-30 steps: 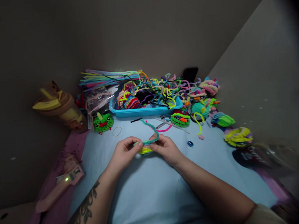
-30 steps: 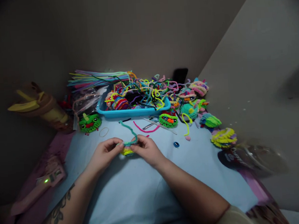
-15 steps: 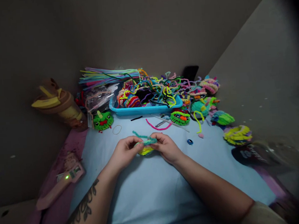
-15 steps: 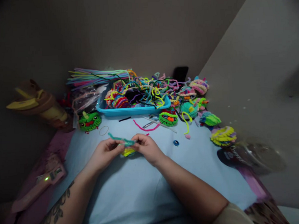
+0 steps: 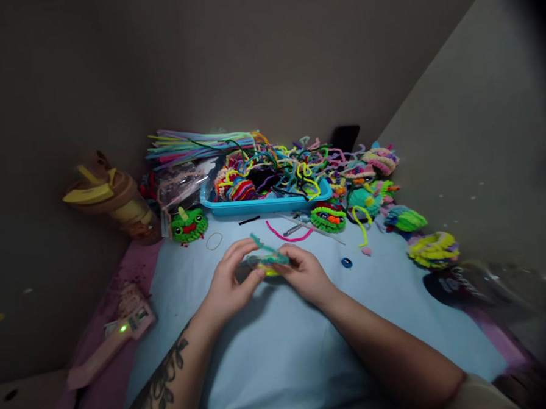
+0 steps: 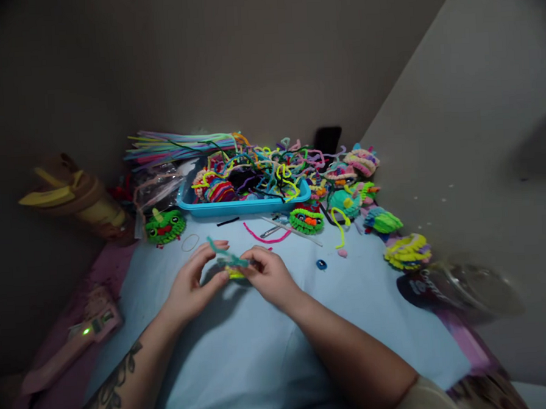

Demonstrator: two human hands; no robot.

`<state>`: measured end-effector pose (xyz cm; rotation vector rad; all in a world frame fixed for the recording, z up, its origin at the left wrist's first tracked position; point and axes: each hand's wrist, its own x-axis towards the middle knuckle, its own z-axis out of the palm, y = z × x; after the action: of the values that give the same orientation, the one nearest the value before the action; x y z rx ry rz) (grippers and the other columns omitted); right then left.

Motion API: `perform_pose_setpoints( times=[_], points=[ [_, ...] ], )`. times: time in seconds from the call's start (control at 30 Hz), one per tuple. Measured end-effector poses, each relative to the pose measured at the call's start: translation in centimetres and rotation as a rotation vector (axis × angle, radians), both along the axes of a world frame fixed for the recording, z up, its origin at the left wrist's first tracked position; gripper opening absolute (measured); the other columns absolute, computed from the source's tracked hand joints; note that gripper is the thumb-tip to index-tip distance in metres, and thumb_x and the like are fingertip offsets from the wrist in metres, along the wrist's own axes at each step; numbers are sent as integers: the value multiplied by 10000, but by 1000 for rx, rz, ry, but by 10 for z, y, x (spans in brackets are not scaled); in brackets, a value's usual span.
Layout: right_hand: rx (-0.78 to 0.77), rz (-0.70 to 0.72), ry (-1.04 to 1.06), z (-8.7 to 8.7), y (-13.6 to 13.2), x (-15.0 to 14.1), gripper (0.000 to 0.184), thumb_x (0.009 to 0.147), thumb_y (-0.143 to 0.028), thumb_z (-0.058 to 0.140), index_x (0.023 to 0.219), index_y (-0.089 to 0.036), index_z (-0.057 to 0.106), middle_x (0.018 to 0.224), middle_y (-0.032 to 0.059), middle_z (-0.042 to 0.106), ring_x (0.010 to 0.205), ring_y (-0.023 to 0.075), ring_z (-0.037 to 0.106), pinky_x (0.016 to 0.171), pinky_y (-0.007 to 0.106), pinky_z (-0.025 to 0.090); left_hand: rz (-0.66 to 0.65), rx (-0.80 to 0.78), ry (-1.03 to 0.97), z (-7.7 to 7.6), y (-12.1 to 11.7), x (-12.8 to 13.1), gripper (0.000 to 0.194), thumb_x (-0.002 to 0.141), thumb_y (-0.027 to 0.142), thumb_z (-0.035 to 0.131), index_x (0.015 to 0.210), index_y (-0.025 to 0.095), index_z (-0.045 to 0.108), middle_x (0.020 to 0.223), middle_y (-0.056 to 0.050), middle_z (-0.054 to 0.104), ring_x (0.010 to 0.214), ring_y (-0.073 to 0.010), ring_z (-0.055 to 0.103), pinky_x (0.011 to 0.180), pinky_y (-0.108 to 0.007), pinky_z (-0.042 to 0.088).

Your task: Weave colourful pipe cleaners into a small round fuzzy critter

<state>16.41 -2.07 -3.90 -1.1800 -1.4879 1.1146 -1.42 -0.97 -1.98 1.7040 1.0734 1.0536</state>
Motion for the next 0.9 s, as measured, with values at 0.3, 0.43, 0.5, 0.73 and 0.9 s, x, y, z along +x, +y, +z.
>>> perform_pose_setpoints(
  times=[0.3,0.43,0.5,0.73,0.9],
  points=[
    [145,-162,-65,7,-5,-1,71,787,-219,593,732,-205,636,703,7,559,676,151,506,626,264,393,-70,170,-29,2,-10,7,144,821,240,571,727,228,680,837,-59,642,873,-201,551,860,-344,400],
    [-62,-170,298,-1,0,2,142,766,-330,645,730,-198,608,674,-14,543,614,130,484,572,246,383,75,-193,-365,-4,-5,10,211,814,387,588,740,190,570,791,-24,563,730,-144,502,696,-250,414],
    [-132,-154,433,-6,2,2,185,727,-357,690,728,-193,603,658,-21,549,607,127,492,579,244,394,98,-319,-439,-5,-3,12,277,776,451,621,763,183,554,744,-4,529,670,-121,467,641,-224,400],
    [-230,-180,515,-6,5,-1,238,678,-374,742,736,-189,603,642,-26,582,597,129,524,595,251,419,127,-365,-365,3,-3,14,318,737,468,645,707,170,535,610,33,469,567,-92,407,541,-197,345],
    [-275,-196,634,0,6,-3,299,603,-387,787,705,-190,586,631,-25,585,600,136,536,602,265,441,218,-478,-360,-3,-1,14,238,699,361,683,716,154,566,552,45,494,471,-71,390,472,-196,308]
  ],
)
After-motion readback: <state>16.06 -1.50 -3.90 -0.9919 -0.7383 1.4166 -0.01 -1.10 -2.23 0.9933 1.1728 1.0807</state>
